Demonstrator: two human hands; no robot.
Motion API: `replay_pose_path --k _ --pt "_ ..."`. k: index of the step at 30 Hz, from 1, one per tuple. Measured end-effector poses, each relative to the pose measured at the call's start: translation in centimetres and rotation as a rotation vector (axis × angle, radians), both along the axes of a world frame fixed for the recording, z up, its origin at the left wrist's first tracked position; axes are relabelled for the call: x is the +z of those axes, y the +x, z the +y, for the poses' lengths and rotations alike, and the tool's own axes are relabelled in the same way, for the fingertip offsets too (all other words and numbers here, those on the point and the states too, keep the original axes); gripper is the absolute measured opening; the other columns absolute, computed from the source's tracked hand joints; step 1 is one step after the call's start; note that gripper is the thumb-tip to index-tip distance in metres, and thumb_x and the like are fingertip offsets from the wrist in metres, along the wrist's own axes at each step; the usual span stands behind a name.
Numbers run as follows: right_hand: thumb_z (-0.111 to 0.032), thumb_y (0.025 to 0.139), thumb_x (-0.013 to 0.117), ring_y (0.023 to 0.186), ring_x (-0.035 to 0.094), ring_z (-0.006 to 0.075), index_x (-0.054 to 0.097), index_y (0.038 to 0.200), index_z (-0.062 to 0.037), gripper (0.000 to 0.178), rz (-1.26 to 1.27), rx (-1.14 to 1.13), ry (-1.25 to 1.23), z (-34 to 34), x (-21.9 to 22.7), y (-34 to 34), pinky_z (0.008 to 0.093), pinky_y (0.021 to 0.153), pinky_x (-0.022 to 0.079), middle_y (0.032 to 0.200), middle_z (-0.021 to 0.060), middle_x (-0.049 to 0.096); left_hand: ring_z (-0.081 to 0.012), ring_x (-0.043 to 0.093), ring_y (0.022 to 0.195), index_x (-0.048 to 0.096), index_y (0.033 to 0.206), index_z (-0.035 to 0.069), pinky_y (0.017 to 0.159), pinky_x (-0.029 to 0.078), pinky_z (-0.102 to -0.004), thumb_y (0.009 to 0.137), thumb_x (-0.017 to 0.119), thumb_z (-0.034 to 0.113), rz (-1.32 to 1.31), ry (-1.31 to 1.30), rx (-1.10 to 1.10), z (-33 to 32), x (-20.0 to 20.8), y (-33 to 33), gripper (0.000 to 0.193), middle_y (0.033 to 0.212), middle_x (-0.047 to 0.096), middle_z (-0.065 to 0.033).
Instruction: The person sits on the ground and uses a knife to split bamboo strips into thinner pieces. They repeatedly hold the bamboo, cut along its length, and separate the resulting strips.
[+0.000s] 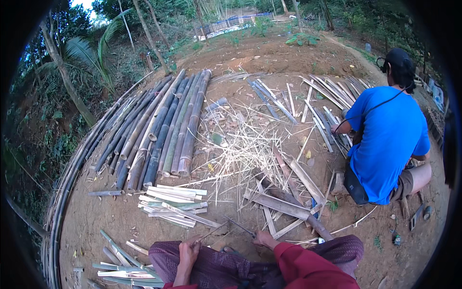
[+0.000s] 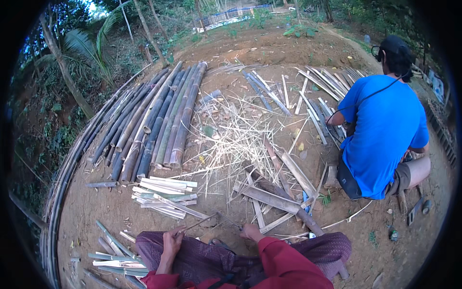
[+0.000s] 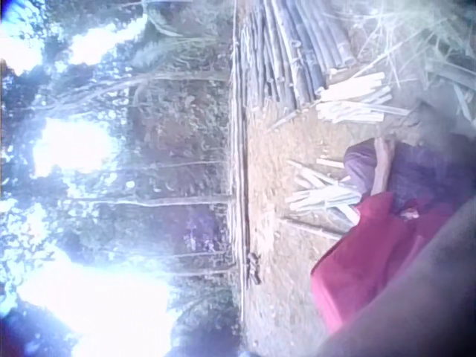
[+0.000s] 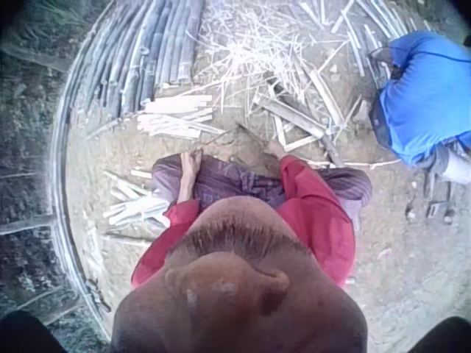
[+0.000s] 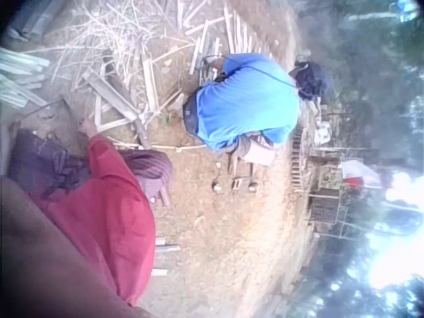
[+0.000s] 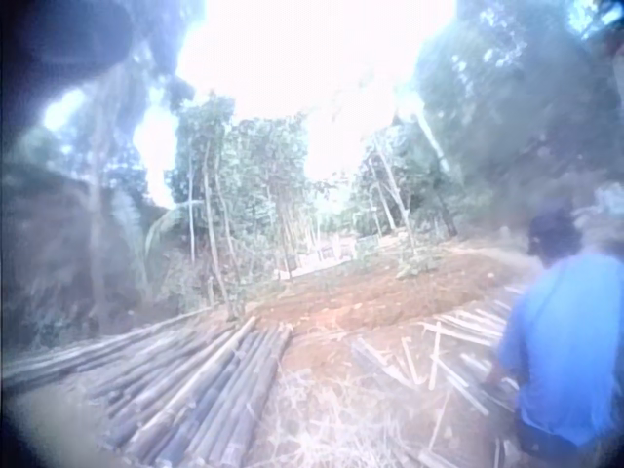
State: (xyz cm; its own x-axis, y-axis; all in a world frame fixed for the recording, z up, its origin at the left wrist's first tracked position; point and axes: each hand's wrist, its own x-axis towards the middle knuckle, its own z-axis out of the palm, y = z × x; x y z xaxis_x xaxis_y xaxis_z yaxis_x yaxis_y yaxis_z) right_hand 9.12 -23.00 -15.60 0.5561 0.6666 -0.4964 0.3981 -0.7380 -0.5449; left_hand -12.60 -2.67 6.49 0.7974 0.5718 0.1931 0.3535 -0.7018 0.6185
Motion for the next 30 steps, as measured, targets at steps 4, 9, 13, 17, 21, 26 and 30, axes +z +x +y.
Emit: replay_pose_path --k 4,9,13,17,21,26,30 --pt "-0.027 0.066 0.06 0.094 0.063 0.032 0.066 0.097 -0.0023 0.04 0.047 0.026 -0.138 -1.3 -2.1 1.1 0.0398 0.08 0.051 0.1 0.0198 0.065 -0.0286 0.067 0.076 0.068 0.099 0.004 0.067 0.051 -0.0331 0.076 0.063 0.006 -0.044 -0.015 0.041 0.1 -0.4 0.3 0.023 0.087 0.067 -0.019" --pt "-0.028 0.064 0.06 0.093 0.064 0.0326 0.066 0.098 -0.0027 0.043 0.048 0.006 -0.154 -1.2 -2.0 1.5 0.039 0.08 0.051 0.099 0.0205 0.065 -0.0172 0.065 0.068 0.068 0.097 0.003 0.063 0.049 -0.0277 0.079 0.064 0.008 -0.002 -0.066 0.178 1.7 -0.6 -0.4 0.019 0.08 0.068 -0.0123" --pt "-0.03 0.063 0.063 0.085 0.065 0.031 0.066 0.098 -0.0016 0.046 0.035 0.003 -0.15 0.0 -4.7 3.0 0.0395 0.074 0.052 0.093 0.0181 0.067 -0.0141 0.064 0.07 0.064 0.096 -0.003 0.063 0.051 -0.0243 0.086 0.061 0.011 -0.423 -0.394 0.236 6.7 0.2 -1.3 0.017 0.08 0.065 -0.0074" --pt "-0.023 0.069 0.062 0.079 0.065 0.0242 0.064 0.09 -0.0003 0.031 0.712 -0.14 0.156 0.9 1.8 2.7 0.0365 0.068 0.054 0.091 0.015 0.067 -0.0196 0.066 0.077 0.056 0.102 0.001 0.069 0.055 -0.0304 0.09 0.057 0.016 -0.762 -0.842 0.391 6.8 4.5 -3.1 0.02 0.088 0.065 -0.0106" --pt "-0.003 0.075 0.053 0.088 0.065 0.0242 0.054 0.096 -0.001 0.021 1.452 -0.43 0.78 2.9 5.9 1.3 0.035 0.075 0.055 0.111 0.0178 0.06 -0.0184 0.064 0.088 0.055 0.11 0.007 0.082 0.053 -0.0347 0.089 0.052 0.016 -0.893 -1.295 0.353 6.1 -0.2 -1.8 0.023 0.096 0.064 -0.0084" --pt "-0.001 0.075 0.051 0.115 0.053 0.0303 0.051 0.098 -0.0009 0.023 1.551 -0.51 1.344 4.3 17.7 -1.0 0.0397 0.095 0.046 0.126 0.0207 0.05 -0.0224 0.06 0.095 0.053 0.107 0.003 0.087 0.05 -0.0356 0.089 0.05 0.018 -0.772 -1.648 0.454 0.3 -6.5 2.5 0.023 0.1 0.061 -0.0106" --pt "-0.005 0.076 0.056 0.116 0.051 0.0294 0.053 0.103 0.0012 0.028 1.307 -0.515 1.439 3.6 18.6 -0.5 0.0417 0.096 0.044 0.13 0.0195 0.048 -0.022 0.056 0.103 0.053 0.106 0.003 0.093 0.046 -0.0361 0.09 0.047 0.018 -0.621 -1.794 0.334 -2.5 -9.7 4.1 0.023 0.105 0.058 -0.0094"
